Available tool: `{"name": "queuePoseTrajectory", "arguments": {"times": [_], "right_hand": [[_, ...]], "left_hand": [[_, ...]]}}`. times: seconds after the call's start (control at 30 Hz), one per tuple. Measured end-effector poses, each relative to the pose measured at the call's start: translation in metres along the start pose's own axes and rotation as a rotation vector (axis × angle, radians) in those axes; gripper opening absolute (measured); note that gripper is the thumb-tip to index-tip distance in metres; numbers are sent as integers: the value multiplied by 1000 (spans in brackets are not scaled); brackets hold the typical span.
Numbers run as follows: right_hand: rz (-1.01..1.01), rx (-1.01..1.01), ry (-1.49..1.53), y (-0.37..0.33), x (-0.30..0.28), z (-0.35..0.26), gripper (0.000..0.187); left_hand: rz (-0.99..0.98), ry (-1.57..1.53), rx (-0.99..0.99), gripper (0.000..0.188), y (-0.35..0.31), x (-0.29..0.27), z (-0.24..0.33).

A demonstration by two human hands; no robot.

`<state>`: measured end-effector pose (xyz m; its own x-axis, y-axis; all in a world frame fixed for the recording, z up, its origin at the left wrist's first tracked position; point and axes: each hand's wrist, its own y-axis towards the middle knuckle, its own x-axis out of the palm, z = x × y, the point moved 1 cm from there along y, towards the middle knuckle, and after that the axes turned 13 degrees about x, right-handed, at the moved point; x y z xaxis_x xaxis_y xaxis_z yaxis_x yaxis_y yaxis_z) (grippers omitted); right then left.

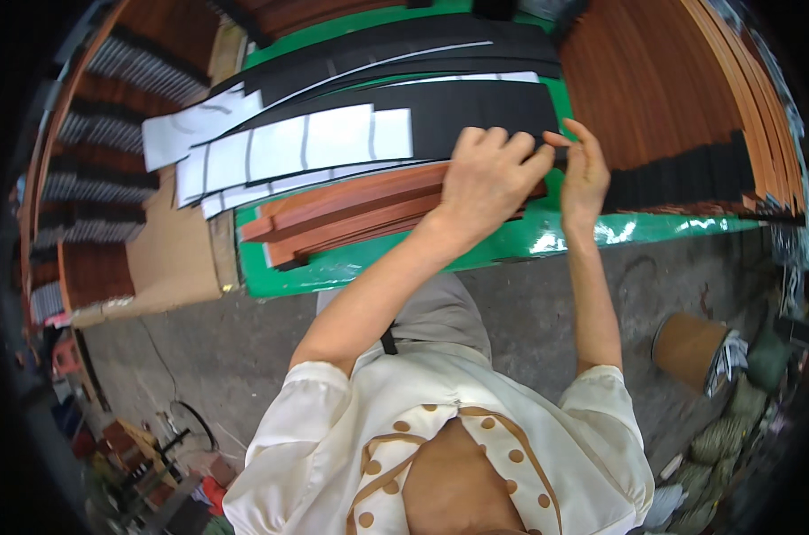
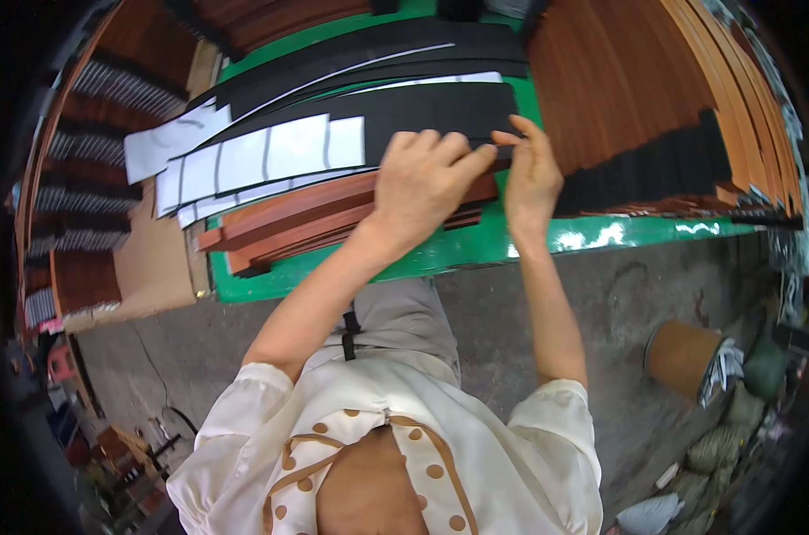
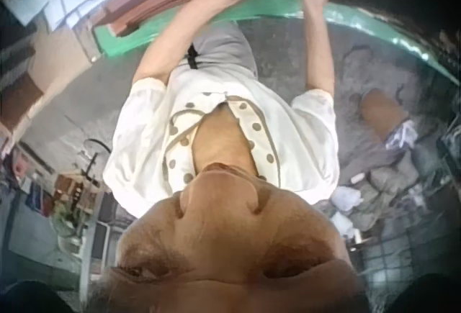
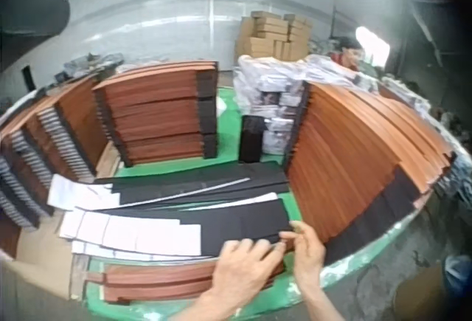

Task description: Applying black adhesive strips to the edges of wood-patterned panels in a manufacturing setting.

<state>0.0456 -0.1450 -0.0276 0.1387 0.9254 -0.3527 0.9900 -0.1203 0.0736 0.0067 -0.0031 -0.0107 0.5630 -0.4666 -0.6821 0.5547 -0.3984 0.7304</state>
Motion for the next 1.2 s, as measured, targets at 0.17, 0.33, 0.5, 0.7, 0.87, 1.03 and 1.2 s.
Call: {"name": "queuePoseTrajectory", "arguments": {"times": [0.17, 0.33, 0.5, 0.7, 0.87, 1.03, 1.2], "right_hand": [[-157, 155, 148, 4, -6, 2, 35], [-14, -147, -29, -2, -13, -30, 35], [-257, -414, -224, 13, 22, -102, 18], [-783, -954, -466, 27, 212, -144, 12], [-882, -995, -738, 34, 343, -136, 14], [-773, -984, -756, 43, 406, -121, 12], [-674, -1121, -834, 47, 429, -110, 12]], "left_hand": [[47, -52, 4, 33, -12, -33, 4], [202, 38, 28, 29, -82, -157, -7], [217, 132, -575, 29, -147, -204, -122], [-323, 215, -504, 30, -204, -161, -227], [-428, 284, -526, 37, -204, -130, -270], [-407, 233, -528, 40, -212, -117, -283], [-249, 328, -463, 40, -218, -110, -283]]}}
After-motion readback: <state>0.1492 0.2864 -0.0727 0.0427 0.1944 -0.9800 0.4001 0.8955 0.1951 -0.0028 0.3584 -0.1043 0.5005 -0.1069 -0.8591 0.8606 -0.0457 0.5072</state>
